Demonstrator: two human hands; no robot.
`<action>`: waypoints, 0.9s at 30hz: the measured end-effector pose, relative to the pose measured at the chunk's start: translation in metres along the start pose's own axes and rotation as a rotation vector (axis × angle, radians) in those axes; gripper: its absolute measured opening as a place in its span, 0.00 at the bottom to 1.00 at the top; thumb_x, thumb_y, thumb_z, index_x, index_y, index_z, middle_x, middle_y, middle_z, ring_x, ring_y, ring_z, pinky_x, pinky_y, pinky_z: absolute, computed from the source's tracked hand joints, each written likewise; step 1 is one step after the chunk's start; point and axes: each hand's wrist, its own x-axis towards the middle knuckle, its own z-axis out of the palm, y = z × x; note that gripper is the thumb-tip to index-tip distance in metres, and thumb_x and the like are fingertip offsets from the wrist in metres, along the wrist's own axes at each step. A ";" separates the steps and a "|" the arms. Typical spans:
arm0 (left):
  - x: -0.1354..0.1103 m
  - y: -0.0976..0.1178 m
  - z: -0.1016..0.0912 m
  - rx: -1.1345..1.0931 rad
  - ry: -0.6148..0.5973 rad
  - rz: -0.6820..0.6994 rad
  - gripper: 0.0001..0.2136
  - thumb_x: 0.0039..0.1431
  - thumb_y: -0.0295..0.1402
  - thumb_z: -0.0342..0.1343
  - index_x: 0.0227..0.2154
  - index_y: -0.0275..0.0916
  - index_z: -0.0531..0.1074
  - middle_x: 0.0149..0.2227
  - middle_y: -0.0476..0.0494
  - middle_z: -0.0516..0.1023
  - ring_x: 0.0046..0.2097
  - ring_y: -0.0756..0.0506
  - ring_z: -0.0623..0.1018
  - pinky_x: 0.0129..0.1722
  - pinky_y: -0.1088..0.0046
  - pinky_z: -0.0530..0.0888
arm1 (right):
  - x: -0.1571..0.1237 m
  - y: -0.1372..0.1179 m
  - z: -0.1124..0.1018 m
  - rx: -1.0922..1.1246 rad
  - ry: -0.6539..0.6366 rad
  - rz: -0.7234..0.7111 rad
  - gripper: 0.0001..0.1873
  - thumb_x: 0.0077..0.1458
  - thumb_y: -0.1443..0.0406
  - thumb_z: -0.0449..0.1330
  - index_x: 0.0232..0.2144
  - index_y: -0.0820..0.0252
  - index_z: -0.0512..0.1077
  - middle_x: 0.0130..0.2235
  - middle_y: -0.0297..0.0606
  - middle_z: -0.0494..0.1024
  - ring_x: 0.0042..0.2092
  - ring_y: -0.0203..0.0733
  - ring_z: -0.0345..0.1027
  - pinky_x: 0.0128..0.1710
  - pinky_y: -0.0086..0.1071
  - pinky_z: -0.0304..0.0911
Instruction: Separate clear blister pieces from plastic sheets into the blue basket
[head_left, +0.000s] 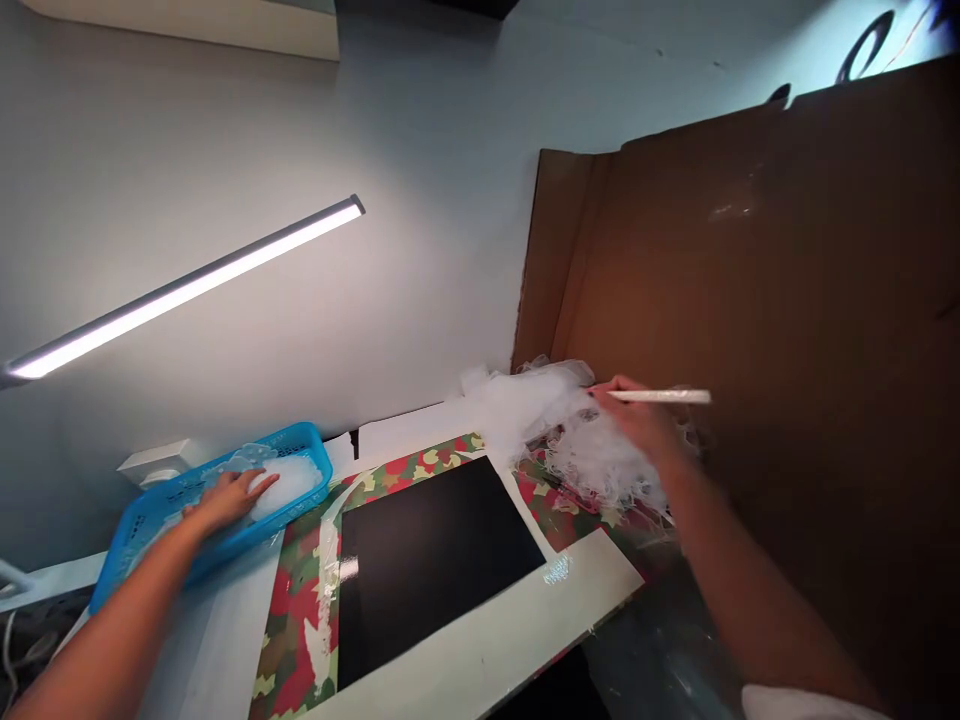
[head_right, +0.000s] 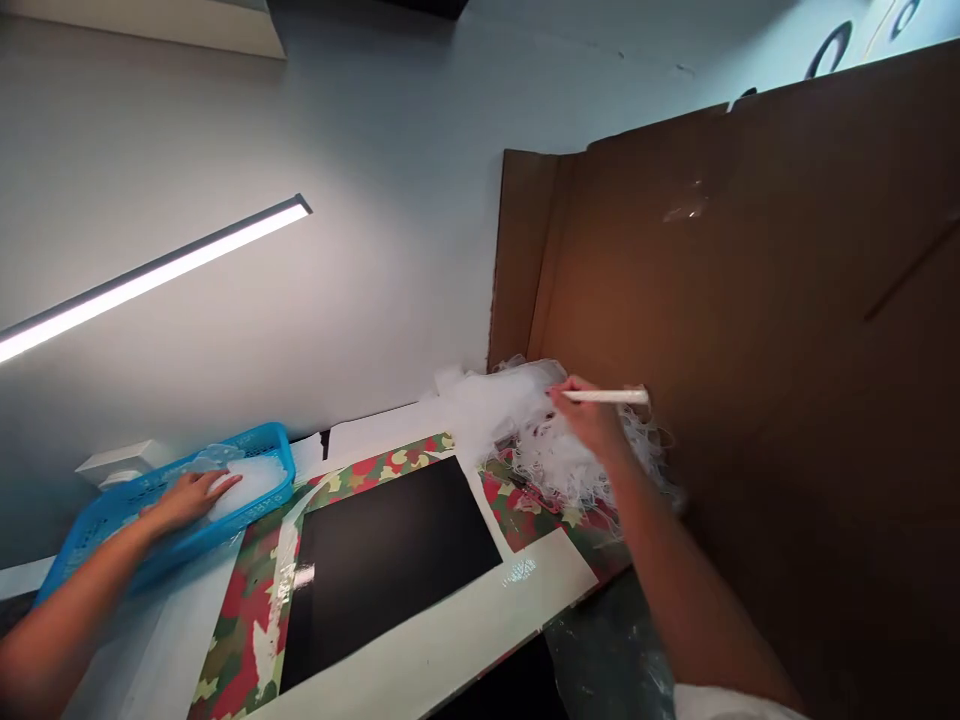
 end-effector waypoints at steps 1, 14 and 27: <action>-0.001 -0.002 0.006 0.022 -0.024 -0.037 0.23 0.62 0.49 0.43 0.48 0.38 0.72 0.43 0.34 0.79 0.42 0.36 0.76 0.41 0.60 0.69 | 0.013 0.011 -0.017 -0.237 0.024 0.068 0.12 0.54 0.57 0.57 0.23 0.57 0.68 0.24 0.35 0.72 0.27 0.39 0.60 0.29 0.34 0.51; 0.004 0.059 -0.040 0.043 -0.006 0.139 0.22 0.62 0.41 0.40 0.50 0.36 0.70 0.49 0.36 0.75 0.48 0.38 0.74 0.44 0.67 0.67 | 0.087 0.026 0.024 -0.031 -0.115 -0.243 0.17 0.58 0.57 0.52 0.42 0.56 0.76 0.33 0.42 0.79 0.34 0.45 0.72 0.34 0.36 0.62; -0.071 0.160 -0.003 -0.838 -0.430 0.442 0.18 0.59 0.49 0.52 0.41 0.42 0.77 0.45 0.41 0.78 0.46 0.40 0.77 0.48 0.64 0.72 | 0.122 0.013 0.083 0.185 -0.392 -0.318 0.21 0.47 0.47 0.62 0.25 0.59 0.77 0.25 0.40 0.79 0.33 0.51 0.72 0.33 0.39 0.64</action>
